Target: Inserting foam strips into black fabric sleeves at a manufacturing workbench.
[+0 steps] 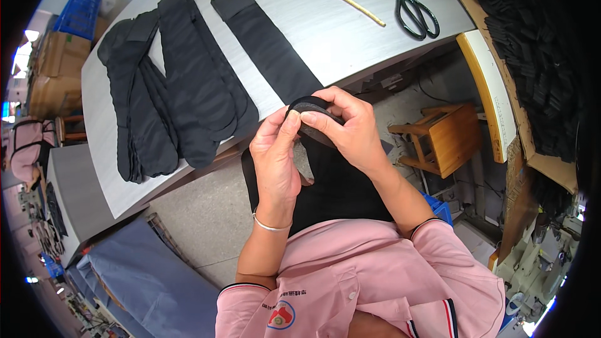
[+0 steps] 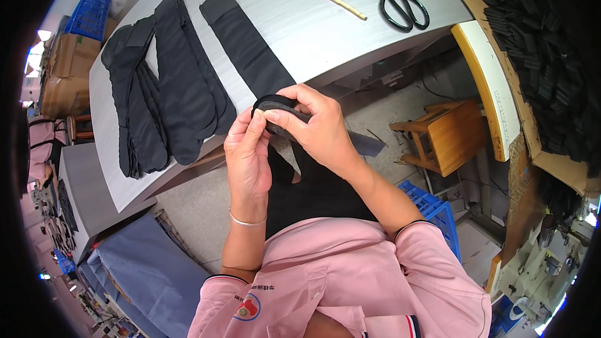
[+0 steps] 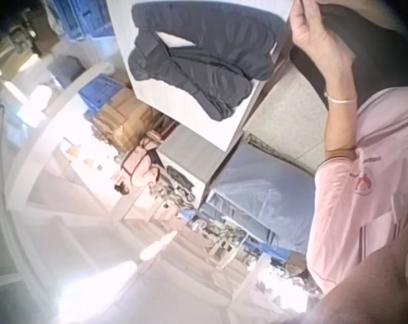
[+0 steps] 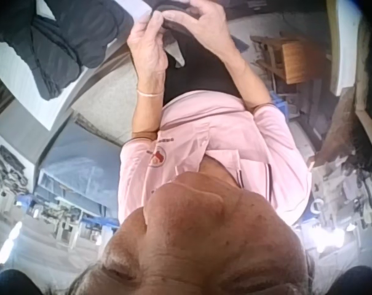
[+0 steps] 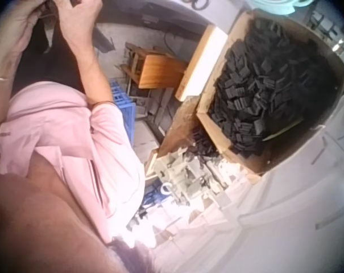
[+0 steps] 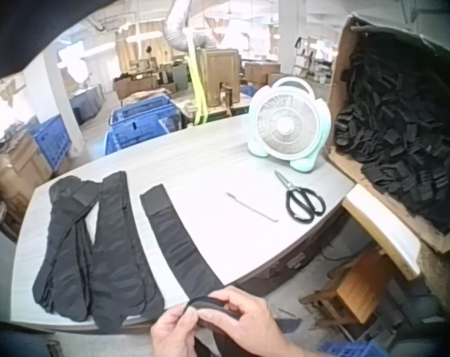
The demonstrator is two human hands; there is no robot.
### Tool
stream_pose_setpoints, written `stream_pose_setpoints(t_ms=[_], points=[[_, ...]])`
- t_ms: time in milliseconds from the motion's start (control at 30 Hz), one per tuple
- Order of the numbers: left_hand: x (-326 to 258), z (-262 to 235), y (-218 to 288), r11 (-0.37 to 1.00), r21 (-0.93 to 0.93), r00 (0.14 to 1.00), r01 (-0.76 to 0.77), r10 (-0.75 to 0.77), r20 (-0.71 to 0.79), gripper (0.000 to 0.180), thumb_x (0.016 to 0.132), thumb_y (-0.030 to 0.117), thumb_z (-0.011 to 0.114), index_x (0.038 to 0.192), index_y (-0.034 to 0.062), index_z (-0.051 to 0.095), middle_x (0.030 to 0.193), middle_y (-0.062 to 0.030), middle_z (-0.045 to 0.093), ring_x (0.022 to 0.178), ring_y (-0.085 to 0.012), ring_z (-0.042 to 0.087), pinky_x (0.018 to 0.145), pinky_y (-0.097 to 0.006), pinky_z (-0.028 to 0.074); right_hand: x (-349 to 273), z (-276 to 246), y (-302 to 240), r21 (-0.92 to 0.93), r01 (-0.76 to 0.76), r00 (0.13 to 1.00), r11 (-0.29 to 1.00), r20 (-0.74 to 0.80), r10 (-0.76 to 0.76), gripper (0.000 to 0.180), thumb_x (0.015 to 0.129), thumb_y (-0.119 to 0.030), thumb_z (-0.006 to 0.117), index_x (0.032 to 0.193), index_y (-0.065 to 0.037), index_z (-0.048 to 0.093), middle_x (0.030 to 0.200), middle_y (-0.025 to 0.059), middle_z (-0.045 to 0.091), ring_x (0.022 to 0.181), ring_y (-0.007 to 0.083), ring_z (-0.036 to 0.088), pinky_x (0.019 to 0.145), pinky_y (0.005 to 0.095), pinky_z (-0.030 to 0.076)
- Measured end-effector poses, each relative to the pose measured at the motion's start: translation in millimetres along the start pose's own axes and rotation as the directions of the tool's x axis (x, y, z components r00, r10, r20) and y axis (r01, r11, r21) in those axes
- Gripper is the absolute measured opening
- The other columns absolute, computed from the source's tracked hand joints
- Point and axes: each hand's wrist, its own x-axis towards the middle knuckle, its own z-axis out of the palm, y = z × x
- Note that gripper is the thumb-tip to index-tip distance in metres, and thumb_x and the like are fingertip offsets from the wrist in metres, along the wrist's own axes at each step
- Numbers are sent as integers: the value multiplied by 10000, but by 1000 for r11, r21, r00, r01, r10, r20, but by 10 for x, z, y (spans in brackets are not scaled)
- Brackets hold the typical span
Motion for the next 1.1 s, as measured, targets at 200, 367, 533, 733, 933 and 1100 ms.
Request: stream_pose_setpoints(t_ms=[200, 367, 533, 733, 933, 1100], points=[[31, -72, 121, 996, 40, 996, 76, -78, 31, 201, 969, 149, 662, 1111, 10, 687, 964, -16, 701, 804, -55, 575, 740, -210, 435, 63, -165, -22, -31, 30, 995, 999, 95, -27, 198, 860, -80, 754, 1004, 26, 671, 877, 35, 674, 815, 84, 636, 723, 250, 521], [180, -132, 204, 969, 101, 938, 226, -244, 246, 175, 971, 156, 656, 1076, 18, 674, 917, 2, 678, 755, -40, 557, 634, -182, 425, 91, -291, -89, -135, 133, 972, 982, 213, -102, 206, 849, -94, 764, 1002, 11, 675, 882, 46, 682, 822, 94, 647, 747, 257, 528], [196, -121, 234, 941, 138, 882, 308, -337, 329, 160, 969, 135, 655, 1080, 20, 657, 918, 3, 664, 763, -48, 565, 658, -188, 461, 25, -279, -107, -187, 171, 983, 967, 92, -156, 287, 795, -94, 810, 1012, -6, 643, 916, 50, 637, 782, 105, 625, 708, 246, 508], [181, -93, 273, 901, 184, 839, 393, -433, 329, 130, 974, 113, 638, 1062, 18, 650, 938, -10, 660, 782, -62, 581, 680, -201, 491, -105, -213, -71, -213, 6, 992, 977, -123, -32, 468, 703, -147, 881, 1010, -23, 550, 941, 50, 556, 692, 105, 551, 645, 266, 481], [148, -94, 223, 913, 145, 834, 382, -408, 371, 122, 978, 98, 627, 1069, 18, 646, 955, -10, 659, 792, -65, 587, 683, -209, 499, -195, -186, -165, -492, 114, 936, 863, -237, -259, 433, 696, -171, 886, 942, -19, 563, 899, 56, 563, 678, 131, 553, 635, 282, 477], [133, -82, 223, 892, 104, 818, 440, -446, 363, 126, 977, 99, 630, 1076, 21, 638, 944, -3, 655, 788, -56, 583, 678, -207, 496, -153, -258, -191, -327, 10, 996, 945, -82, -39, 321, 743, -187, 855, 859, -10, 615, 789, 59, 626, 679, 144, 591, 647, 285, 492]])
